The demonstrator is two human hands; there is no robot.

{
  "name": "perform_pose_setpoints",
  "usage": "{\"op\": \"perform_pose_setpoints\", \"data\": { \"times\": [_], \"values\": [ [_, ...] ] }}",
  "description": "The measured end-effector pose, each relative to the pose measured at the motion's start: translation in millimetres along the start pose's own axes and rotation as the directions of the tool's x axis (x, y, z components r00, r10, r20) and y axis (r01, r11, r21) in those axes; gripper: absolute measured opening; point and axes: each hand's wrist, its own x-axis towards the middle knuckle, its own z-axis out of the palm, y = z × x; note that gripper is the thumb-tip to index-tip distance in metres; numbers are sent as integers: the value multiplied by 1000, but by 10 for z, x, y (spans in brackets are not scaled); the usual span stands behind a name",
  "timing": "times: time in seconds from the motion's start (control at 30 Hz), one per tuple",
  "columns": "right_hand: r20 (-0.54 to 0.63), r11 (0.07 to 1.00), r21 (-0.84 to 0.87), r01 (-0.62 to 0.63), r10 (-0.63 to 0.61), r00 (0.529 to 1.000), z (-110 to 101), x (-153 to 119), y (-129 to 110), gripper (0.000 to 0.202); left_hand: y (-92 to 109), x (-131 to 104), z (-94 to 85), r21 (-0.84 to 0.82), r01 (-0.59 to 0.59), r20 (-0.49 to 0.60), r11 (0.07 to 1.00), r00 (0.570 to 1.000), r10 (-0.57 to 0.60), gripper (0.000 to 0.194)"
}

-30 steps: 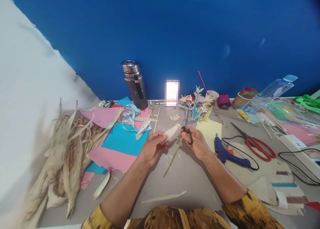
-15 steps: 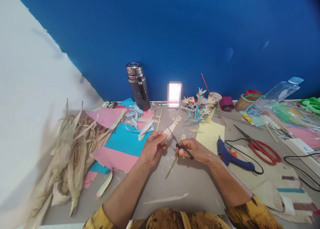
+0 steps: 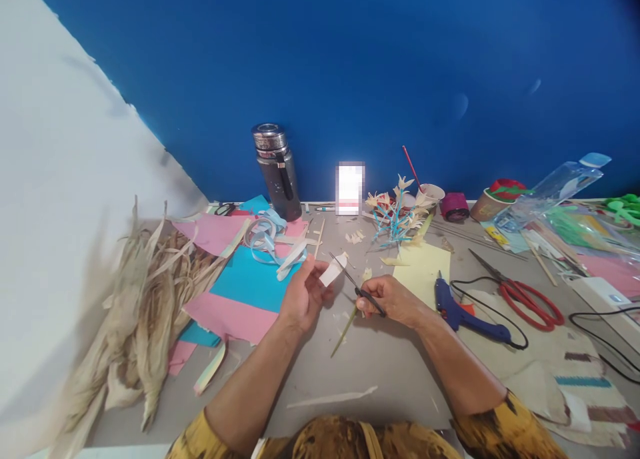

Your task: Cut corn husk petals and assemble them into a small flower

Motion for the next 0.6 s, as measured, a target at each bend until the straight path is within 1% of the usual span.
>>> {"op": "perform_pose_setpoints", "data": {
  "times": [0.1,0.17,0.23,0.3,0.5,0.6],
  "values": [
    [-9,1000,2,-2,2,1000,6,-2,-25,44,-9,-16,-8,98,-86,45,991,996,82,38],
    [-6,1000,3,-3,3,1000,9,-3,-34,44,-22,-18,-19,154,-110,51,982,993,103,28],
    [-2,1000,2,-6,6,1000,12,-4,-34,45,-35,-12,-30,194,-118,42,974,993,112,22],
    [4,1000,-5,-7,7,1000,16,-5,-30,47,-41,-4,-35,211,-125,43,969,992,118,20],
    [49,999,-26,23,-21,999,27,-17,-27,50,-26,-8,-20,190,-102,43,976,994,96,19],
    [60,999,-26,35,-33,998,29,-17,-24,50,-28,-8,-18,186,-110,54,976,993,102,19]
  ]
}}
